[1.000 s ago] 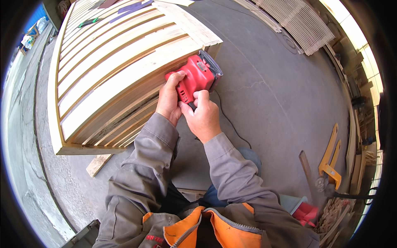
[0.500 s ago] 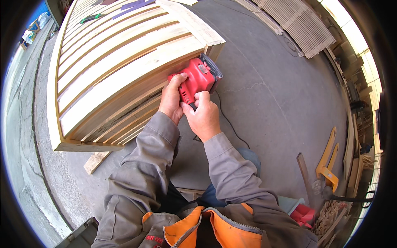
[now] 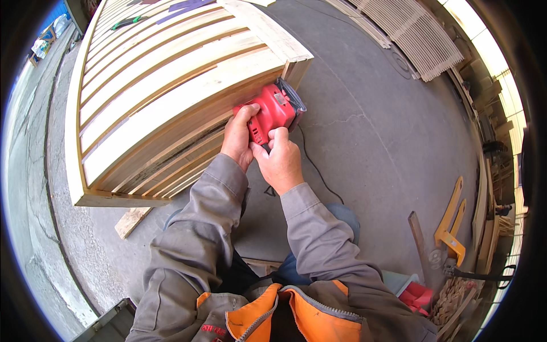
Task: The person positions a wooden slatted structure on the floor, then uses a red electric sander to smooth the edges and surfaces of the wood. The person repositions the structure and continues sanding different sections.
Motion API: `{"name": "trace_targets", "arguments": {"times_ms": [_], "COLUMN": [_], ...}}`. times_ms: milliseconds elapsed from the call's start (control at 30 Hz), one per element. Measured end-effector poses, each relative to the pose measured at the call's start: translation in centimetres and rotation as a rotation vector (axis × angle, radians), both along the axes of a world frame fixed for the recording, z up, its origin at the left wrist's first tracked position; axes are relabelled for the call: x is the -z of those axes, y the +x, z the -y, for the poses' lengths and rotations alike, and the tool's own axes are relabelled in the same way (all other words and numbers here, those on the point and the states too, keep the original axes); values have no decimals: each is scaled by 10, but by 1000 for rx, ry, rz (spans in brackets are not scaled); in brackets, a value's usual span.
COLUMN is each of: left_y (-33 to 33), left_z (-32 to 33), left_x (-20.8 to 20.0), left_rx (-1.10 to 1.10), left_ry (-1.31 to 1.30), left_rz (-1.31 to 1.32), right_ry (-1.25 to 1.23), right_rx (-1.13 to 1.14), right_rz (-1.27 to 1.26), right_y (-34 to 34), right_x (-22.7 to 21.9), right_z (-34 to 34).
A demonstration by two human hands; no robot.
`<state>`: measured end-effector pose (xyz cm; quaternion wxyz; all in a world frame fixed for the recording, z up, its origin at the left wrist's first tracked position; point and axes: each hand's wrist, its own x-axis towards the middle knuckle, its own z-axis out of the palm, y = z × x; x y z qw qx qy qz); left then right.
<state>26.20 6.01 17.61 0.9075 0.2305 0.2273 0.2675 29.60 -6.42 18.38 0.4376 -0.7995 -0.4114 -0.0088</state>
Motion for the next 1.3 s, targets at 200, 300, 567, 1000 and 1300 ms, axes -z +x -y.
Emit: {"name": "trace_targets", "arguments": {"times_ms": [200,300,567,1000,1300], "left_y": [-1,-1,1,2,6], "left_z": [1,2,1,1,7], "left_x": [-1,0,13,25,31], "left_rx": [-1,-1,17,10,-22], "left_ry": [-6,-22,-23,-45,-43], "left_rz": [12,18,22,1,-25], "right_ry": [3,-5,-8,-55,-86], "right_rx": [3,3,-8,14,12], "right_rz": [13,12,6,-70,-123], "right_y": [-1,-1,2,-3,2], "right_x": [0,3,8,15,21], "right_z": [0,0,1,0,3]}}
